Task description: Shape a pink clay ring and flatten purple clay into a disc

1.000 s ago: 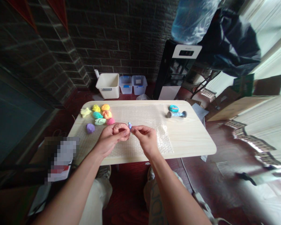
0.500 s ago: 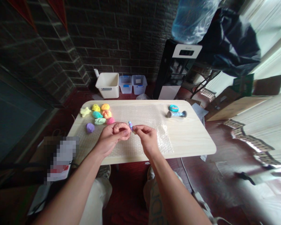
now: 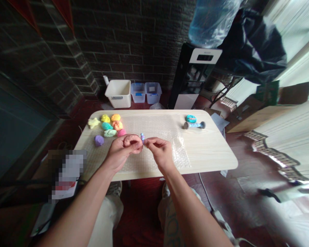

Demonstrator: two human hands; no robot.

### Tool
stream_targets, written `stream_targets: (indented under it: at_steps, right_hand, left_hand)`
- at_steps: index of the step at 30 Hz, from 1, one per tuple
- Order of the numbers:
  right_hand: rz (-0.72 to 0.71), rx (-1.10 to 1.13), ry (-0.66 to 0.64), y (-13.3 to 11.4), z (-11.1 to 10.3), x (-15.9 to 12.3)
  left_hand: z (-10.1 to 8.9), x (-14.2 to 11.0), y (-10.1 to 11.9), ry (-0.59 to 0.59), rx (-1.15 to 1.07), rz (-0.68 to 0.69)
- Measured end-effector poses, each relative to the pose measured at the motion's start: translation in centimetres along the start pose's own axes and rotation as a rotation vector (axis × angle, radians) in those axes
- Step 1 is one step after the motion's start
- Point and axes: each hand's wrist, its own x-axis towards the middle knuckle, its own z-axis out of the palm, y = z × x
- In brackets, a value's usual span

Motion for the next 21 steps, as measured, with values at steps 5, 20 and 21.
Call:
stream_targets:
  at_steps: [5,20,21]
  right_hand:
    - [-0.006,-0.001,-0.006,0.10,-0.02,-0.02]
    - [-0.005,0.042,0.057,0.10,0.41,-0.01]
    - [-0.008,0.032,0.055,-0.07,0.46,-0.03]
  left_hand:
    - [0.04,-0.06,0.07,-0.010,-0.012,-0.005]
    - [0.15,-0.02,-0.42,0.069,-0.049,-0.037]
    - [0.12,-0.04,-0.50,0.099,-0.064,-0.045]
